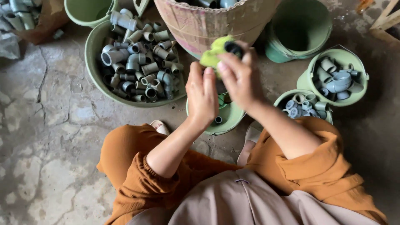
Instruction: The person sits on the floor and wipes various small plastic pipe fittings and clips with a green cloth. They pick items from a bucket, wipe them, and place them into a cardboard box.
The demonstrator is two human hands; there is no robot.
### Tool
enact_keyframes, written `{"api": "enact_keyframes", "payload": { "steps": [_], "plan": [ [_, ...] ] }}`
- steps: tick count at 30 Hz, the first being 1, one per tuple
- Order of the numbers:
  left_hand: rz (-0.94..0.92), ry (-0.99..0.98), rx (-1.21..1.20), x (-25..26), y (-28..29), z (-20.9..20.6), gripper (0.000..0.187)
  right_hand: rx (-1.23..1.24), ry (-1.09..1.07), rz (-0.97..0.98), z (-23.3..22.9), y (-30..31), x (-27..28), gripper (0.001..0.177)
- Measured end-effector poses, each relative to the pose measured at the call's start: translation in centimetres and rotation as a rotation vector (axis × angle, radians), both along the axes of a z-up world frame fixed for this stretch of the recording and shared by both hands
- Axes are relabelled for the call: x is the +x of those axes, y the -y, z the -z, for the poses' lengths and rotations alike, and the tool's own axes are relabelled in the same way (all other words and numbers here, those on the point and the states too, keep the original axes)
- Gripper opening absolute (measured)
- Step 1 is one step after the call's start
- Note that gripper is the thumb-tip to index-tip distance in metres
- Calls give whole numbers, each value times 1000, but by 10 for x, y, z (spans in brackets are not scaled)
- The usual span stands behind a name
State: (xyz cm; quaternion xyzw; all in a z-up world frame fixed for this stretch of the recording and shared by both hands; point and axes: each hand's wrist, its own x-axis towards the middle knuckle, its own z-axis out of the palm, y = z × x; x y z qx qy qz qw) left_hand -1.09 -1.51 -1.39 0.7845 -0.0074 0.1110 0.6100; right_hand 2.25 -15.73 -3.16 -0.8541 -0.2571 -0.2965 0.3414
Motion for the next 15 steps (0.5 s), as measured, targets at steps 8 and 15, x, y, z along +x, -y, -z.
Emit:
{"api": "enact_keyframes", "payload": {
  "steps": [8,15],
  "plan": [
    [-88,-325,-346,24,-9,46,36,-81,91,127,-10,-25,-23,22],
    [-267,-827,-1015,43,-9,59,34,-167,427,105,28,-25,-11,28]
  ]
}}
